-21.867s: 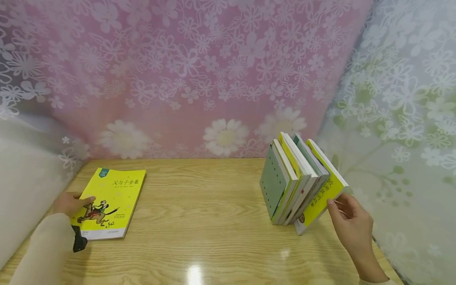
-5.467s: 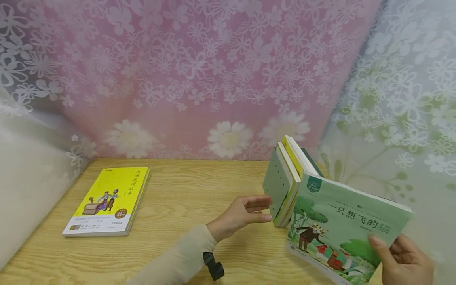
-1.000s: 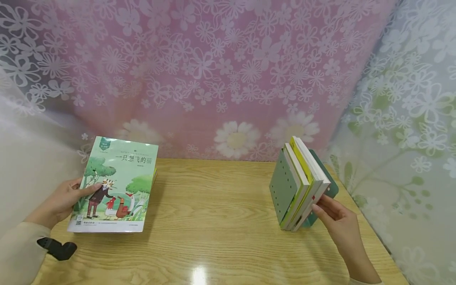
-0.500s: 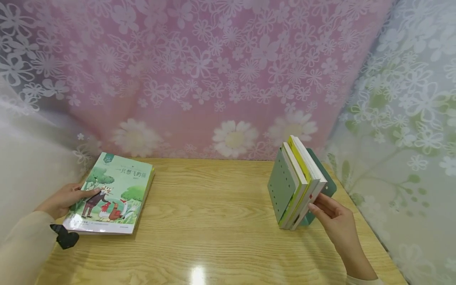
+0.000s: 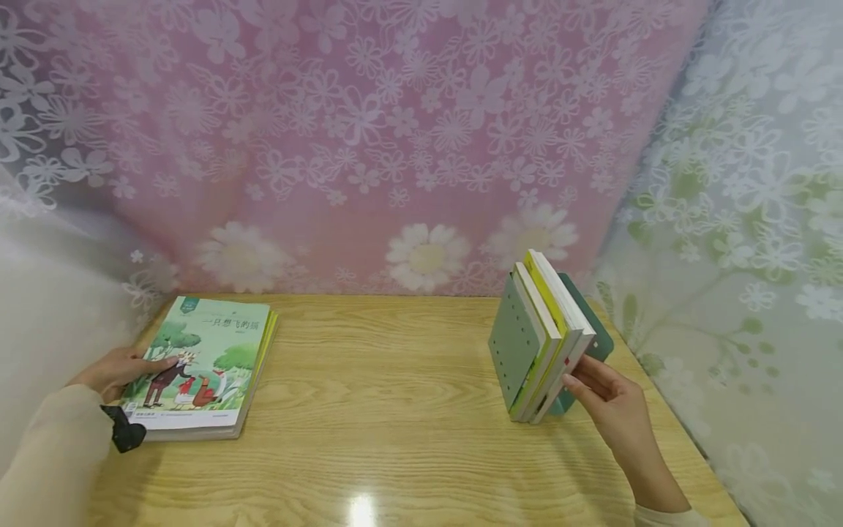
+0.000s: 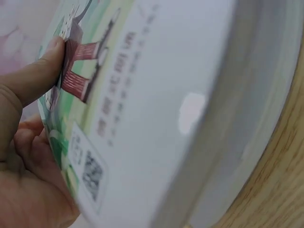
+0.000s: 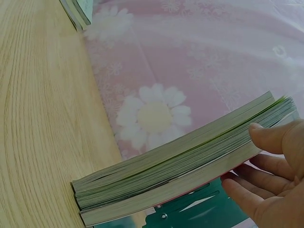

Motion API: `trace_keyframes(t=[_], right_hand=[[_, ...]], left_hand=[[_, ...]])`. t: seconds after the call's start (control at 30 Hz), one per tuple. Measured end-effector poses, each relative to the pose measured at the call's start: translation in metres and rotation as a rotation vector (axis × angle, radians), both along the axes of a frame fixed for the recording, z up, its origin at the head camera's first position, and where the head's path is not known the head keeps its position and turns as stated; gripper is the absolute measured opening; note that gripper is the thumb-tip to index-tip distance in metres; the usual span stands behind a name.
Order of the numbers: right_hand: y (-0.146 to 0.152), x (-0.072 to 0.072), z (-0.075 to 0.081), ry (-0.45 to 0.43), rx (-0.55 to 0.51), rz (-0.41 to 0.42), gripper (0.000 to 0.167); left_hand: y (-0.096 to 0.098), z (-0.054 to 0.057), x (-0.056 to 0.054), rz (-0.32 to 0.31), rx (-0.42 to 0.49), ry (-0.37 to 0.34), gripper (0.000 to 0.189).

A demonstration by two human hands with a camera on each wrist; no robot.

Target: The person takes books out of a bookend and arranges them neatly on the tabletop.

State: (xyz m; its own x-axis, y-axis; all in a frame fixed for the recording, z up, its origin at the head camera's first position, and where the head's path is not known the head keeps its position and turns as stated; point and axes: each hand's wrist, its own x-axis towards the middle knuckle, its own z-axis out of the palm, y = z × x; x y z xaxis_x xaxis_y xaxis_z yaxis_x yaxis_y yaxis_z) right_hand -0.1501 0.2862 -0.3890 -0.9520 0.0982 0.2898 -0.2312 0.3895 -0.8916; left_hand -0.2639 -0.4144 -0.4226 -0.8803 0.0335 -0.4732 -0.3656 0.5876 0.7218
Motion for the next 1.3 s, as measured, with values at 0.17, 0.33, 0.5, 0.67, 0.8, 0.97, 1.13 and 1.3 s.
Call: trace_keyframes(t=[0.17,0.33,0.5,0.67,0.8,0.97,1.13,1.3], right_hand=[[-0.001,-0.002,0.001,0.012,0.003,0.019,0.052],[-0.001,-0.003,0.003,0.01,0.007,0.009,0.05],[-0.001,-0.003,0.002,0.011,0.023,0.007,0.051],[-0.002,-0.003,0.0,0.011,0.013,-0.007,0.051],[-0.002,-0.004,-0.003,0.009,0.009,-0.022,0.052],[-0.003,-0.006,-0.008,0.006,0.02,-0.03,0.052],[-0.003,-0.01,-0.014,0.04,0.112,-0.055,0.049],[-0.004,-0.011,-0.018,0.102,0.181,-0.101,0.042]], left_hand=[[-0.007,-0.007,0.001,0.068,0.155,-0.054,0.059],[-0.007,-0.008,0.001,-0.02,-0.057,0.011,0.074],[-0.005,-0.009,0.003,-0.035,-0.204,0.087,0.056],[-0.002,-0.009,0.003,-0.024,-0.357,0.188,0.079],[-0.001,-0.014,0.004,0.012,-0.447,0.267,0.102],[0.002,-0.022,0.009,0.062,-0.395,0.306,0.099],[0.009,-0.022,0.015,0.082,-0.356,0.315,0.096],[0.012,-0.025,0.018,0.07,-0.391,0.379,0.087]])
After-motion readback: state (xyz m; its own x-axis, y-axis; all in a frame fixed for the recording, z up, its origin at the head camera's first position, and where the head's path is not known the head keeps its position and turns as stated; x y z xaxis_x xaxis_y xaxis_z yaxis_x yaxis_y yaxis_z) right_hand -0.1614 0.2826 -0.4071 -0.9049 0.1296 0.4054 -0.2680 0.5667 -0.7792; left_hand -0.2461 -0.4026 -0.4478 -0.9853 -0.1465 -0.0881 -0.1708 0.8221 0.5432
